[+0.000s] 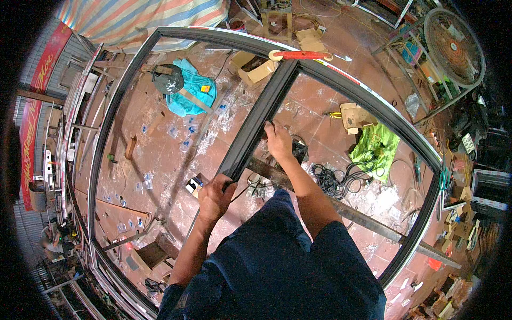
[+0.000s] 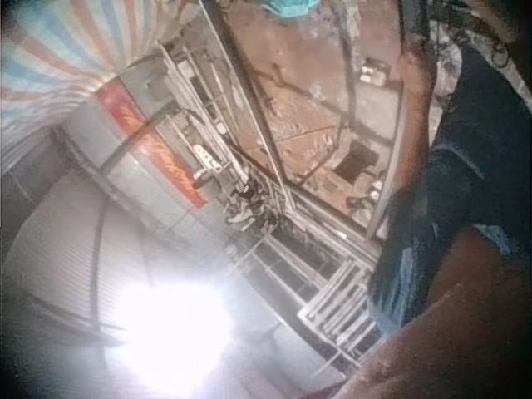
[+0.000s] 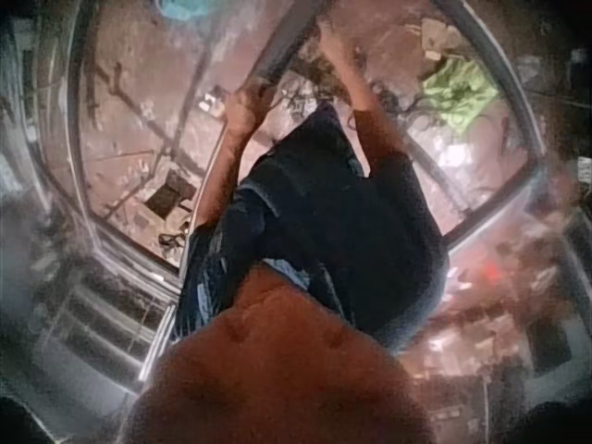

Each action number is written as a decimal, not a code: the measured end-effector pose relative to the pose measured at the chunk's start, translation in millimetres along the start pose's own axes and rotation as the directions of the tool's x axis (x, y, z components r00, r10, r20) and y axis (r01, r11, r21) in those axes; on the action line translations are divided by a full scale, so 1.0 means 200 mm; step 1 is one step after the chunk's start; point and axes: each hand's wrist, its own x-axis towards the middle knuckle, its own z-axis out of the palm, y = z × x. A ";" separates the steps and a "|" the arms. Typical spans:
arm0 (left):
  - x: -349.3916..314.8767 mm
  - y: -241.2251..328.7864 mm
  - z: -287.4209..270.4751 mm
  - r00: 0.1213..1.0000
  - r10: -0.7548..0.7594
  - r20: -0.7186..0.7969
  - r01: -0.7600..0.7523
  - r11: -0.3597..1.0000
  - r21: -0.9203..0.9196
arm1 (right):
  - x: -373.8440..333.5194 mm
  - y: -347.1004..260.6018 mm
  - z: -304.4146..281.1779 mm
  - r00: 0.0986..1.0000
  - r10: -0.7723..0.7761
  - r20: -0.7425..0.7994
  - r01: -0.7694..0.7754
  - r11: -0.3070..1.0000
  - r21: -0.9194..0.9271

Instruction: The person installs a rubber seal into a window frame, pressing it into place along the edges. They then use a small hammer to tap the seal into position and continue adjusting it by hand.

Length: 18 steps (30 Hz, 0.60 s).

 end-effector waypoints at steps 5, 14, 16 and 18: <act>0.00 0.01 0.00 0.999 0.025 -0.042 -0.025 1.000 0.004 | 0.10 0.05 -0.02 1.000 0.024 -0.006 -0.023 0.997 0.071; 0.00 0.03 -0.01 0.999 -0.050 0.000 0.050 0.998 0.044 | 0.16 0.05 0.00 0.986 0.128 -0.105 -0.107 0.977 0.185; 0.02 0.05 -0.01 0.998 -0.055 -0.004 0.055 0.997 0.047 | 0.26 0.09 0.01 0.981 0.089 -0.171 -0.050 0.974 0.220; 0.01 0.04 0.00 0.998 -0.054 -0.023 0.056 0.997 0.056 | 0.27 0.07 -0.02 0.987 0.120 -0.111 -0.077 0.940 0.332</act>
